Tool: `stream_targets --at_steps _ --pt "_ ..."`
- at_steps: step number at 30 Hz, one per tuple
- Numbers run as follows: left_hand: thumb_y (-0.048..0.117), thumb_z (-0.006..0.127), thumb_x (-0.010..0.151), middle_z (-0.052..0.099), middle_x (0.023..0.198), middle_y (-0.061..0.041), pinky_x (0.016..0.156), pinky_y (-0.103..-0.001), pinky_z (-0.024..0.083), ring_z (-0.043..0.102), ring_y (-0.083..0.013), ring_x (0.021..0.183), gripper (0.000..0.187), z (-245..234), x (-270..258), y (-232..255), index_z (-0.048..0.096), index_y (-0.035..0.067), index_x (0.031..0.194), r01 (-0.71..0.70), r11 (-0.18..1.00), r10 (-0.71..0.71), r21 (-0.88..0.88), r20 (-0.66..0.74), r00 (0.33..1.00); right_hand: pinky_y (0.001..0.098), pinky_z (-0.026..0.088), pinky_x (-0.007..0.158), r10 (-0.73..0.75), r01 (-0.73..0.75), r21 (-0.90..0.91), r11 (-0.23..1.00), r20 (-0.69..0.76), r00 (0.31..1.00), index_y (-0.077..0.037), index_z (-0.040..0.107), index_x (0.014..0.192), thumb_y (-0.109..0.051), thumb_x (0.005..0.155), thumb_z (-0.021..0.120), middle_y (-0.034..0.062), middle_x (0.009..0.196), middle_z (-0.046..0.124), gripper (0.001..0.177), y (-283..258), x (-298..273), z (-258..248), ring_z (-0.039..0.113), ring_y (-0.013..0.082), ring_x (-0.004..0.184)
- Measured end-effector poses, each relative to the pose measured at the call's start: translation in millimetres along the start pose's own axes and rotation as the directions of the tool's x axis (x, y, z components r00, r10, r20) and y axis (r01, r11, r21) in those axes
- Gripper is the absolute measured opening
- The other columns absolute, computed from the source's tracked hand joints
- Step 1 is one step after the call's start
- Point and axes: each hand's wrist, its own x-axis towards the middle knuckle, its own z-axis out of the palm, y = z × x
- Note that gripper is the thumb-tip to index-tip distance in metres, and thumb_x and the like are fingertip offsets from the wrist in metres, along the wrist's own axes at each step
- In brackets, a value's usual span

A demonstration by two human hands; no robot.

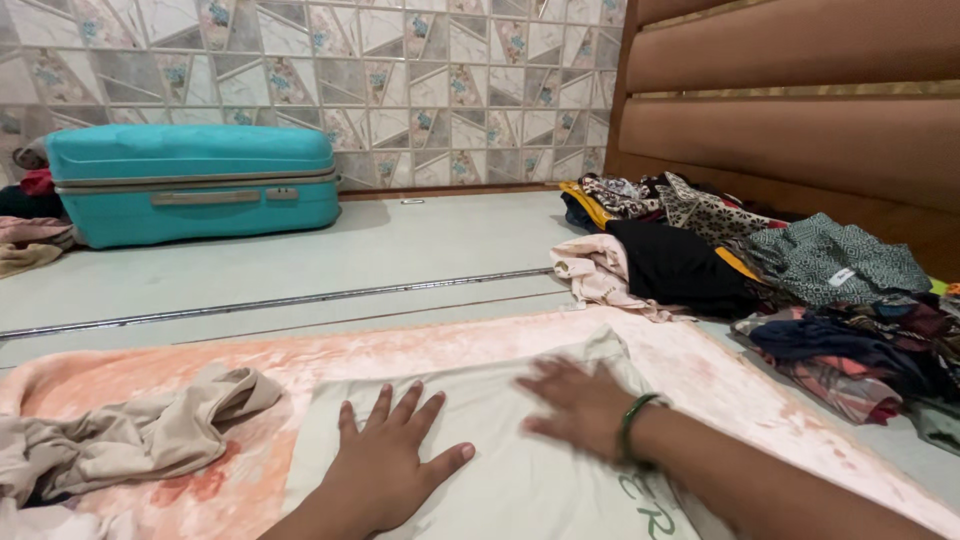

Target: The person folds several items of clothing, including shirts and pants, by laying them flat on a surface and smoothing them out by hand before folding them into smaller shapes.

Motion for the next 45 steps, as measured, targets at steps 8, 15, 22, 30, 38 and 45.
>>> stream_targets --at_steps 8,15,22,30,38,45 --pt "0.075 0.032 0.093 0.007 0.171 -0.005 0.121 -0.067 -0.002 0.000 -0.0318 0.158 0.086 -2.1 -2.5 3.5 0.017 0.026 0.162 0.012 1.000 -0.012 0.012 -0.001 1.000 0.0535 0.019 0.125 0.130 -0.117 0.123 0.986 -0.103 0.986 -0.032 0.029 0.158 -0.061 0.097 0.044 0.0076 0.171 0.013 0.070 101.5 43.4 23.7 0.012 0.0266 0.158" --pt "0.075 0.033 0.093 0.008 0.171 -0.005 0.121 -0.066 -0.001 0.000 -0.0318 0.158 0.086 -1.8 -2.2 4.1 0.018 0.026 0.162 0.018 1.000 -0.018 0.008 -0.004 1.000 0.0342 0.059 0.077 0.365 -0.317 0.378 0.870 -0.061 0.929 -0.010 0.076 0.115 -0.034 0.082 0.087 0.0100 0.107 0.073 0.043 206.2 36.3 1.8 0.070 0.0188 0.088" --pt "0.075 0.032 0.093 0.008 0.171 -0.005 0.122 -0.066 0.001 0.001 -0.0314 0.158 0.086 -0.8 -1.5 3.3 0.017 0.026 0.162 0.009 1.000 -0.009 0.023 -0.007 1.000 0.0274 0.053 0.056 0.442 -0.554 0.562 0.614 0.338 0.831 -0.003 0.081 0.100 -0.034 0.079 0.090 0.0068 0.077 0.073 0.039 198.5 20.6 1.6 0.067 0.0146 0.065" --pt "0.075 0.031 0.092 0.008 0.171 -0.004 0.122 -0.066 0.001 0.001 -0.0310 0.158 0.086 -0.3 -0.1 3.2 0.017 0.026 0.162 0.020 0.999 -0.020 0.032 -0.002 1.000 0.0317 0.058 0.058 0.514 -0.607 0.417 0.677 0.322 0.795 0.002 0.080 0.091 -0.029 0.085 0.083 0.0116 0.079 0.078 0.032 214.8 38.9 12.7 0.073 0.0200 0.067" --pt "0.075 0.033 0.093 0.009 0.171 -0.006 0.121 -0.067 0.001 0.002 -0.0334 0.157 0.087 1.4 0.0 0.6 0.019 0.024 0.162 -0.004 1.000 0.004 0.020 -0.034 0.999 0.0414 0.057 0.091 0.393 -0.392 -0.220 0.893 -0.042 0.919 -0.003 0.074 0.112 -0.042 0.089 0.070 0.0178 0.108 0.071 0.046 154.4 39.1 -4.0 0.071 0.0299 0.101" --pt "0.074 0.036 0.092 0.013 0.170 -0.010 0.120 -0.069 0.000 0.006 -0.0369 0.157 0.088 3.1 -2.4 0.4 0.023 0.021 0.161 -0.026 0.999 0.024 -0.033 -0.073 0.997 0.0507 0.023 0.123 -0.106 0.116 0.075 0.990 -0.123 0.987 -0.027 0.034 0.156 -0.062 0.093 0.050 0.0070 0.164 0.028 0.074 -5.7 12.3 16.1 0.023 0.0269 0.153"
